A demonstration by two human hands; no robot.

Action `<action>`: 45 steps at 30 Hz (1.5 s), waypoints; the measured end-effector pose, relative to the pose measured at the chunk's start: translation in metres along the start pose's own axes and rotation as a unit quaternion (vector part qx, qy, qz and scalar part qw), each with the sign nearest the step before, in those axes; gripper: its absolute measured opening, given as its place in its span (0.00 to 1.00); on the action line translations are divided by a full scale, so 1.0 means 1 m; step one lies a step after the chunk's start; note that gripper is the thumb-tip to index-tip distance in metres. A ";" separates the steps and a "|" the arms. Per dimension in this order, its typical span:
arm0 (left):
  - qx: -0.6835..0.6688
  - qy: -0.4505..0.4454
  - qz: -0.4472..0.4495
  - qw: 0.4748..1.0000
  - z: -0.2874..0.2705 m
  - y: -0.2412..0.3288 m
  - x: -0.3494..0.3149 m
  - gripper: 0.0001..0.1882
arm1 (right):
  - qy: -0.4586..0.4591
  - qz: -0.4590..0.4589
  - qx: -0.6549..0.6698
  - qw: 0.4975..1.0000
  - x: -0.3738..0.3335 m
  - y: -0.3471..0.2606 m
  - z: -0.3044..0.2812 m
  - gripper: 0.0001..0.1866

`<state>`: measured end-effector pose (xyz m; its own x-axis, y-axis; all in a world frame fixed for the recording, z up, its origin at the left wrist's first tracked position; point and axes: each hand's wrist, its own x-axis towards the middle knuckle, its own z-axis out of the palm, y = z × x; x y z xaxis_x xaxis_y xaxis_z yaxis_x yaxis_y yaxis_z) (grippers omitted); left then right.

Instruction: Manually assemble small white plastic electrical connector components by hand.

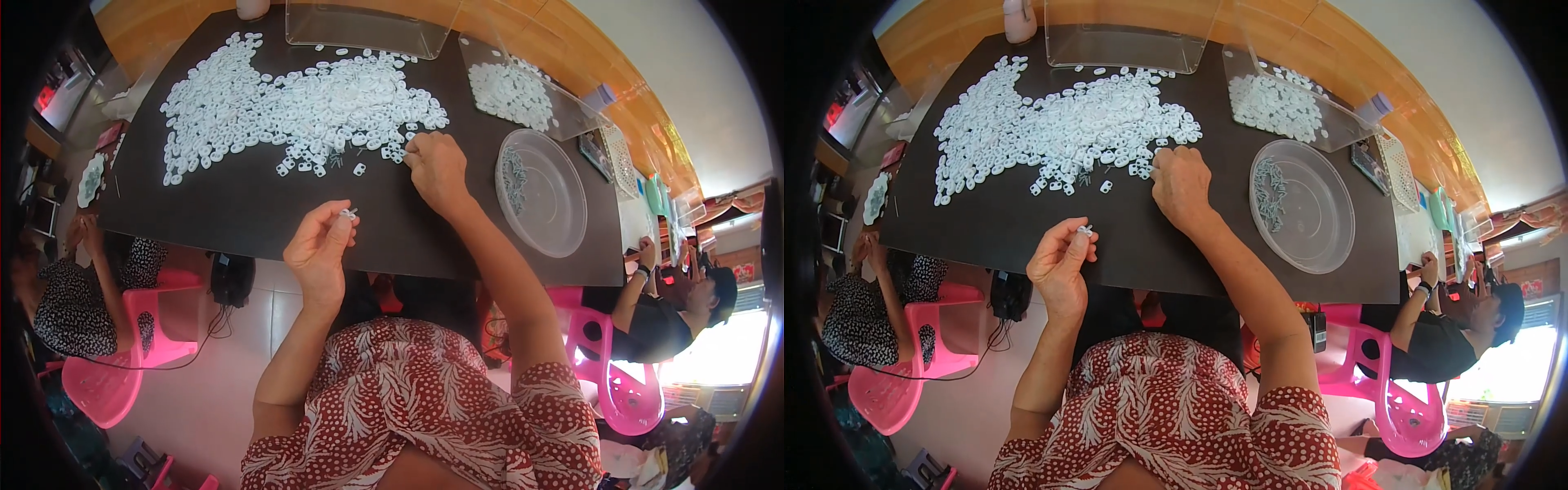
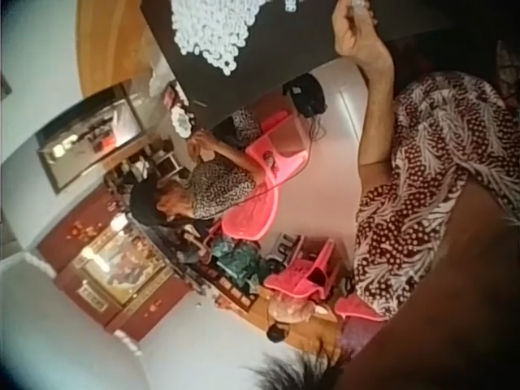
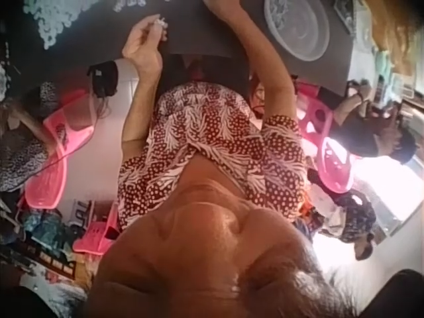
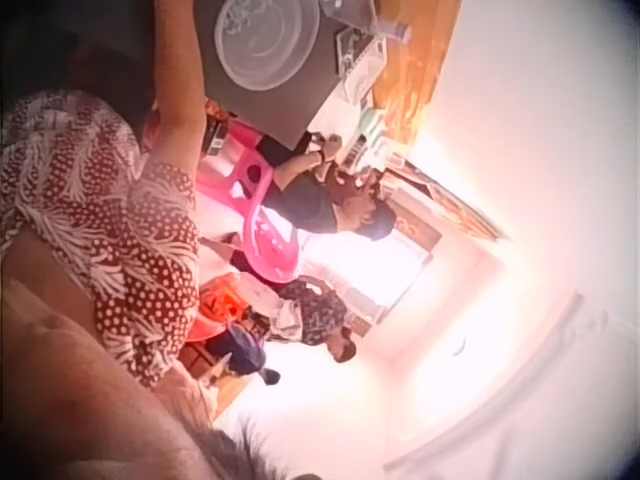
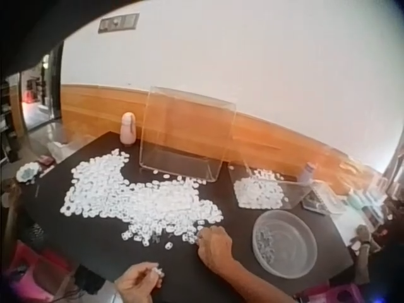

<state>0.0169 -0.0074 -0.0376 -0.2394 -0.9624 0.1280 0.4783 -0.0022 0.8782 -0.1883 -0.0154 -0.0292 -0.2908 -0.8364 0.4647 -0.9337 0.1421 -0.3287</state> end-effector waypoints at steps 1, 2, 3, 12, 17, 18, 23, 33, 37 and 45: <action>-0.002 -0.005 -0.006 1.000 -0.001 0.001 0.000 0.09 | 0.001 0.000 -0.001 1.000 0.000 0.001 -0.002 0.04; -0.004 -0.009 -0.012 1.000 -0.002 0.001 0.000 0.09 | -0.009 0.017 0.025 1.000 0.000 0.002 -0.004 0.04; -0.005 -0.010 -0.011 1.000 -0.002 0.001 0.000 0.09 | -0.019 0.034 0.051 0.998 0.000 0.003 -0.007 0.04; -0.006 -0.010 -0.008 1.000 -0.001 -0.003 0.000 0.10 | 0.024 0.016 -0.038 0.999 0.018 0.015 -0.004 0.05; 0.008 -0.002 -0.001 1.000 0.000 -0.002 -0.001 0.09 | -0.017 0.006 -0.069 0.997 0.021 0.018 0.003 0.05; 0.009 -0.002 -0.001 1.000 0.000 -0.003 -0.001 0.09 | -0.009 0.008 -0.041 0.999 0.021 0.019 0.003 0.06; 0.010 -0.004 0.006 1.000 0.001 -0.002 -0.001 0.09 | -0.001 0.020 0.029 0.999 0.020 0.019 -0.004 0.07; -0.010 -0.005 -0.015 1.000 0.000 0.004 -0.001 0.09 | -0.098 0.121 0.405 0.901 -0.012 -0.019 -0.034 0.07; -0.015 0.002 -0.029 0.999 0.007 0.011 -0.002 0.09 | -0.173 0.161 0.472 0.849 -0.025 -0.033 -0.046 0.08; -0.016 0.001 -0.032 0.999 0.015 0.016 -0.012 0.09 | -0.198 0.183 0.554 0.788 -0.041 -0.057 -0.047 0.08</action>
<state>0.0147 0.0085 -0.0178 -0.2687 -0.9606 0.0714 0.4885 -0.0720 0.8696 -0.1332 0.0358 0.0085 -0.2051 -0.9775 -0.0485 0.0168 0.0460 -0.9988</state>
